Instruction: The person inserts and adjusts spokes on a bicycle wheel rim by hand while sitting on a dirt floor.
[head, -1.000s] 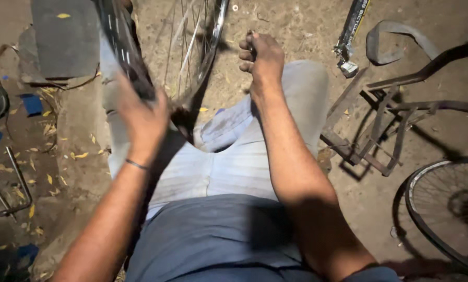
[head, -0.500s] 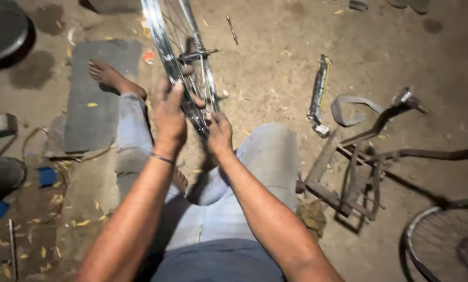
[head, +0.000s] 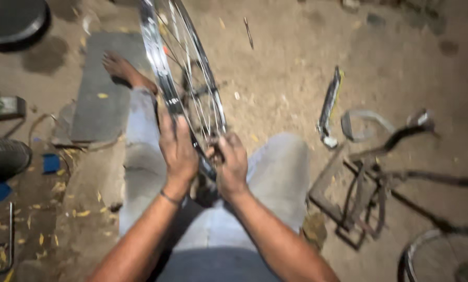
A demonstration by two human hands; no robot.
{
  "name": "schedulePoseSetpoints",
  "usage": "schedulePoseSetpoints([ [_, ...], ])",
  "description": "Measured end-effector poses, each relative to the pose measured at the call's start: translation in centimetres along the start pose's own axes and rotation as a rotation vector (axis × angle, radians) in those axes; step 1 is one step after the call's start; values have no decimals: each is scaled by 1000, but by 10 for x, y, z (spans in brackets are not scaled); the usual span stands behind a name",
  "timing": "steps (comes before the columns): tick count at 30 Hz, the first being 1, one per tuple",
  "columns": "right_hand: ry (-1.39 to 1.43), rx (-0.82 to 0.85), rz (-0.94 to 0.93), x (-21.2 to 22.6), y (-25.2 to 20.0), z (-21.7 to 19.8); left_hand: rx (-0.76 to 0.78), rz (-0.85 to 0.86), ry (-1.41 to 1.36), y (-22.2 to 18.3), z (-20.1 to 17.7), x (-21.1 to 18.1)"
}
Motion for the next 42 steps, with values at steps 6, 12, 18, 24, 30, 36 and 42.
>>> schedulePoseSetpoints([
  [6, 142, 174, -24, 1, -33, 44, 121, -218, -104, 41, -9, -12],
  [12, 75, 162, -188, 33, -11, 47, 132, -177, 67, 48, -5, -40],
  [18, -279, 182, -393, 60, -3, 24, 233, -133, -56, 31, -1, -68],
  [24, -462, 235, -489, 41, 7, 29, 284, 40, 26, 43, -6, -55],
  [30, -412, 83, -421, 39, 28, -5, 361, -94, -61, 33, 6, -18],
  [36, -545, 242, -593, 38, 43, 8, 363, -144, -106, 33, 19, -5],
  [42, -479, 392, -373, 31, 53, 24, 387, -142, -64, 30, 10, 7],
])
Point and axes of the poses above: each hand's wrist, its own y-axis towards the middle knuckle, its own z-axis out of the palm, x = y × z, the point moved 10 cm from there along y, towards the middle knuckle, and after that the axes turned 11 degrees about -x, right-handed, at the moved point
